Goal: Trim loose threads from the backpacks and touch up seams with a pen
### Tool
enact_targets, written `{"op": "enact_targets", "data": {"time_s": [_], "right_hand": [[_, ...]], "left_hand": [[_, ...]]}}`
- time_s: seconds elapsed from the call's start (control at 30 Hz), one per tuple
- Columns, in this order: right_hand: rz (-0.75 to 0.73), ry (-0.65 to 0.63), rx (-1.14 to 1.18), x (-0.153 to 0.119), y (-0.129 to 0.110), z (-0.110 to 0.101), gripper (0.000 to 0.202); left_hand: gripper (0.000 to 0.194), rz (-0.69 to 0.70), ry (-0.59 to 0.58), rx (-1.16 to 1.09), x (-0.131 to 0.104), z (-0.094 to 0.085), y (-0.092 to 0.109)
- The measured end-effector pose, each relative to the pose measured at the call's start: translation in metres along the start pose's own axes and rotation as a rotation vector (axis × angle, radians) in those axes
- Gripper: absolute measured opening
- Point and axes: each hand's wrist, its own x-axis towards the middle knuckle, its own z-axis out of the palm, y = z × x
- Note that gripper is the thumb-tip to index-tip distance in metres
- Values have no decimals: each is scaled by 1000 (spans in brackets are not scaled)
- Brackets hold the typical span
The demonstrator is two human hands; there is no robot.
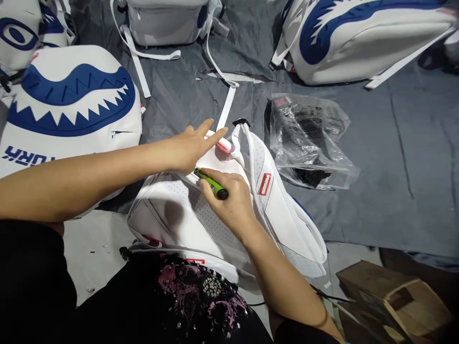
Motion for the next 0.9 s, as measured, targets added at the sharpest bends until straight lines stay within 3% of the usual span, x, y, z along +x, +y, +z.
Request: {"op": "enact_targets", "data": {"time_s": [0.5, 0.6, 0.7, 0.8, 0.9], "right_hand": [[61, 71, 93, 2, 1, 7, 28], [49, 6, 108, 6, -3, 9, 28], [79, -44, 15, 6, -11, 1, 23], [-36, 127, -33, -6, -8, -28, 19], [1, 467, -17, -29, 28, -72, 24]], "left_hand": [[121, -6, 16, -3, 1, 2, 0], [114, -6, 18, 34, -2, 1, 0], [103, 4, 92, 72, -3, 7, -6], [95, 51, 171, 80, 2, 16, -17], [96, 84, 202, 55, 5, 22, -24]]}}
